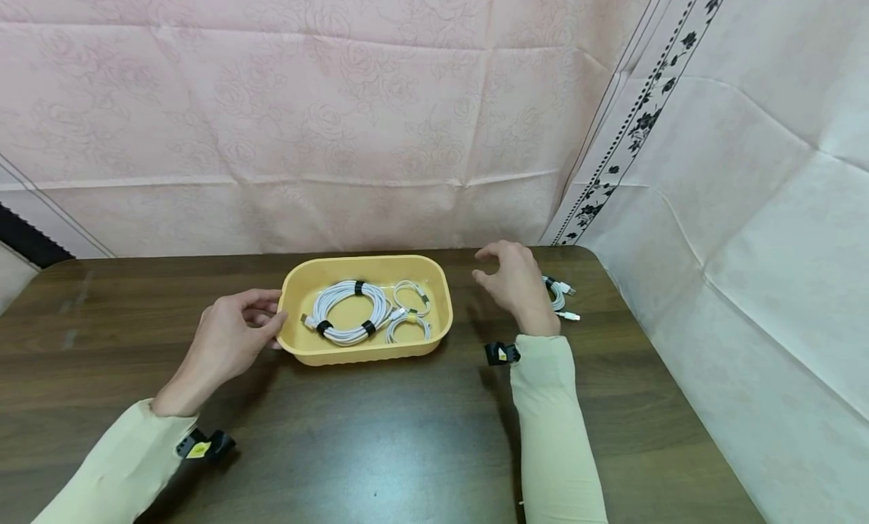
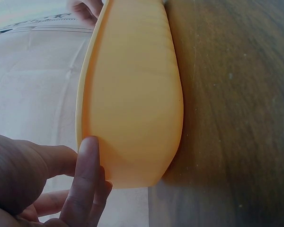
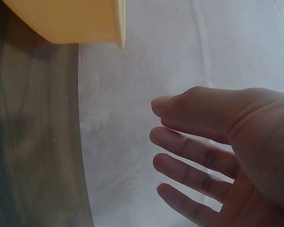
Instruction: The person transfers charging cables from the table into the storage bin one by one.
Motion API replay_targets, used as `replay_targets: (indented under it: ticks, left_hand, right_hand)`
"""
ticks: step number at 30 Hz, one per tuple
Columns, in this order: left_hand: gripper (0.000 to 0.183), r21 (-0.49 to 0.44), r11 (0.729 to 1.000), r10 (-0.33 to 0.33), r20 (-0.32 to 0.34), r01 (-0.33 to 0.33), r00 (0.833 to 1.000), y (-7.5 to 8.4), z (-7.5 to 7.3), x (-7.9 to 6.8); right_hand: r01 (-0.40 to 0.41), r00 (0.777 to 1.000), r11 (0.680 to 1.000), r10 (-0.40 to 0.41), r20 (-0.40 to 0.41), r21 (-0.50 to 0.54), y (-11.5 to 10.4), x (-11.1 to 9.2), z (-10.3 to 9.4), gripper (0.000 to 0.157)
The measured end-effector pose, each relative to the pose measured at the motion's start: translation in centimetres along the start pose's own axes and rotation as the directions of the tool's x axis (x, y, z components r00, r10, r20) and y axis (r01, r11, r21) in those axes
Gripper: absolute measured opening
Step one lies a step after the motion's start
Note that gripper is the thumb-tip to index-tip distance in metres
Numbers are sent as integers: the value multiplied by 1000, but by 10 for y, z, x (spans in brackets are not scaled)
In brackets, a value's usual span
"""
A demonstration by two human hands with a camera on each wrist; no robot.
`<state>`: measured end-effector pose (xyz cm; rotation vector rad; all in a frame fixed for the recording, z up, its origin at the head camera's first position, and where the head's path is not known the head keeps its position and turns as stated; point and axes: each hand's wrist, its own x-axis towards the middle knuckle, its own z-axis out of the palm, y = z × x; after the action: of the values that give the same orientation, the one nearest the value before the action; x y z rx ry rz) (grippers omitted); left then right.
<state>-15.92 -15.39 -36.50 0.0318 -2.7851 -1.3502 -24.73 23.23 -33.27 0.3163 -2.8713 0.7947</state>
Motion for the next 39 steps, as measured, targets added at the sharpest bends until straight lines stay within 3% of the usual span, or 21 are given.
replay_targets:
  ticks: [39]
  left_hand:
    - [40, -6, 1000, -3, 2, 3, 1000, 0, 0, 0]
  right_hand:
    - [-153, 987, 987, 155, 33, -44, 30, -5, -10, 32]
